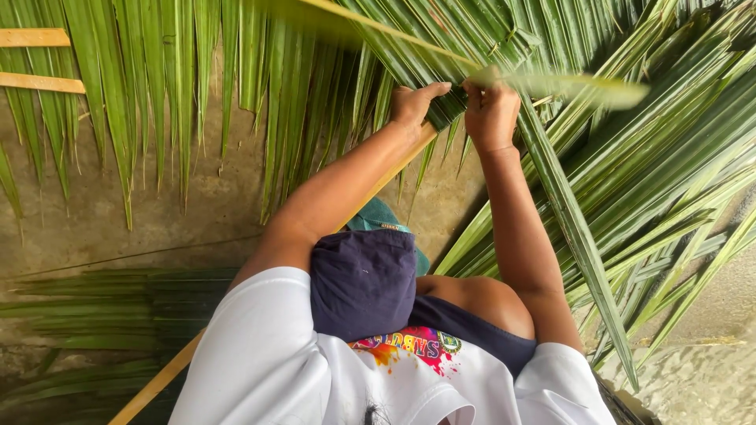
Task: Weaving palm leaves over a wooden stick to create a mat or roofing material
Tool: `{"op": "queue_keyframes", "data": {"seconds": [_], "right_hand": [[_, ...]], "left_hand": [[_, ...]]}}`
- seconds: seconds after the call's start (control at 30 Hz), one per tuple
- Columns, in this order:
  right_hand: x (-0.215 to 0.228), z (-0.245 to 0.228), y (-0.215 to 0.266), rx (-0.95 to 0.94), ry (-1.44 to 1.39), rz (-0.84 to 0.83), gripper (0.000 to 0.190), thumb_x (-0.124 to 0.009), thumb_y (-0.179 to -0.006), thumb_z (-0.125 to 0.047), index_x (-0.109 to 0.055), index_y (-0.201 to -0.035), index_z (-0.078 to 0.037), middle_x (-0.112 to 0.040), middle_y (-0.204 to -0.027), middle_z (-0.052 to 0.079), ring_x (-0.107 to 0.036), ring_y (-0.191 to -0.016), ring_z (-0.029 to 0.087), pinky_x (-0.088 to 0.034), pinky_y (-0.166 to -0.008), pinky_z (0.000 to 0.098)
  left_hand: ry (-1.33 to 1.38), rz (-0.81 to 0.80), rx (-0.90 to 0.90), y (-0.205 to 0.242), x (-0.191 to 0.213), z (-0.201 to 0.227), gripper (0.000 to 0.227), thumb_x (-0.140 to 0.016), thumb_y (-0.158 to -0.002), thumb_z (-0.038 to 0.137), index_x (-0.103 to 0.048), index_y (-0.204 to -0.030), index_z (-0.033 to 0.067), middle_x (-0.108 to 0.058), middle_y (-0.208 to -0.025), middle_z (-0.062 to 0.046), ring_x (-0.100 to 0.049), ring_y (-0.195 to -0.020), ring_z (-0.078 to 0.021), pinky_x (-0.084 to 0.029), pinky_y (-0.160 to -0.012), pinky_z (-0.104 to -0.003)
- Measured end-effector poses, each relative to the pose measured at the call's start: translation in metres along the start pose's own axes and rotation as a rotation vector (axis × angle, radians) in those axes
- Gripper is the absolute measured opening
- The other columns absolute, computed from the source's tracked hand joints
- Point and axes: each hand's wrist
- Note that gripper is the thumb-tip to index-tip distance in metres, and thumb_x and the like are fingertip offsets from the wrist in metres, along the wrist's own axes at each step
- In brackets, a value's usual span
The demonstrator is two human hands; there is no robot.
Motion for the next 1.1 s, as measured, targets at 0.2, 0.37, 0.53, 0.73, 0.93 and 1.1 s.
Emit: {"op": "queue_keyframes", "data": {"seconds": [0.2, 0.37, 0.53, 0.73, 0.93, 1.1], "right_hand": [[-0.007, 0.006, 0.005, 0.049, 0.253, 0.075, 0.014, -0.078, -0.082, 0.000, -0.071, -0.086, -0.011, -0.071, -0.073, -0.001, -0.061, -0.058, 0.014, -0.047, -0.058, 0.0270], [-0.010, 0.008, 0.012, 0.014, 0.237, 0.085, 0.016, -0.081, -0.075, -0.001, -0.072, -0.082, -0.012, -0.071, -0.084, -0.002, -0.061, -0.086, 0.021, -0.053, -0.078, 0.0333], [0.004, -0.010, 0.014, 0.044, 0.230, 0.111, 0.013, -0.066, -0.077, 0.005, -0.067, -0.083, -0.007, -0.060, -0.080, 0.003, -0.051, -0.070, 0.021, -0.045, -0.061, 0.0326], [-0.004, -0.012, 0.010, 0.183, 0.329, 0.126, 0.010, -0.076, -0.086, -0.008, -0.068, -0.091, -0.009, -0.054, -0.085, 0.004, -0.056, -0.074, 0.022, -0.047, -0.060, 0.0338], [0.009, 0.023, 0.028, -0.212, -0.406, 0.407, 0.011, -0.066, -0.104, -0.007, -0.073, -0.096, -0.001, -0.063, -0.075, 0.004, -0.044, -0.060, 0.011, -0.039, -0.055, 0.0231], [-0.039, 0.039, 0.056, -0.427, -0.581, 0.121, 0.020, -0.070, -0.094, 0.008, -0.073, -0.110, -0.003, -0.073, -0.095, 0.006, -0.064, -0.079, 0.013, -0.059, -0.074, 0.0242]], "left_hand": [[0.221, -0.065, 0.008, 0.003, -0.003, -0.004, 0.023, -0.083, -0.070, 0.000, -0.063, -0.058, -0.0042, -0.069, -0.063, -0.015, -0.063, -0.044, -0.0206, -0.054, -0.039, -0.031], [0.226, -0.091, -0.016, -0.011, -0.006, -0.027, 0.021, -0.083, -0.071, 0.000, -0.067, -0.060, -0.0050, -0.071, -0.065, -0.014, -0.065, -0.046, -0.0205, -0.054, -0.040, -0.030], [0.100, 0.024, 0.030, -0.009, -0.001, -0.010, 0.034, -0.092, -0.062, 0.008, -0.058, -0.057, 0.0039, -0.067, -0.060, -0.011, -0.061, -0.041, -0.0184, -0.049, -0.033, -0.027], [0.082, -0.081, 0.054, 0.000, -0.002, -0.003, 0.020, -0.087, -0.072, 0.004, -0.075, -0.086, -0.0050, -0.074, -0.078, -0.012, -0.071, -0.065, -0.0228, -0.057, -0.055, -0.025], [-0.052, -0.077, -0.020, -0.004, 0.007, 0.013, 0.019, -0.092, -0.064, 0.020, -0.078, -0.065, 0.0068, -0.079, -0.069, -0.008, -0.080, -0.079, -0.0265, -0.030, -0.122, -0.051], [0.153, -0.116, 0.022, 0.033, 0.009, 0.041, 0.019, -0.089, -0.067, 0.005, -0.072, -0.067, -0.0038, -0.075, -0.069, -0.015, -0.067, -0.049, -0.0234, -0.058, -0.054, -0.031]]}}
Point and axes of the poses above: each hand's wrist, its own y-axis away from the middle knuckle, its own x-axis out of the back of the hand, z = x × y
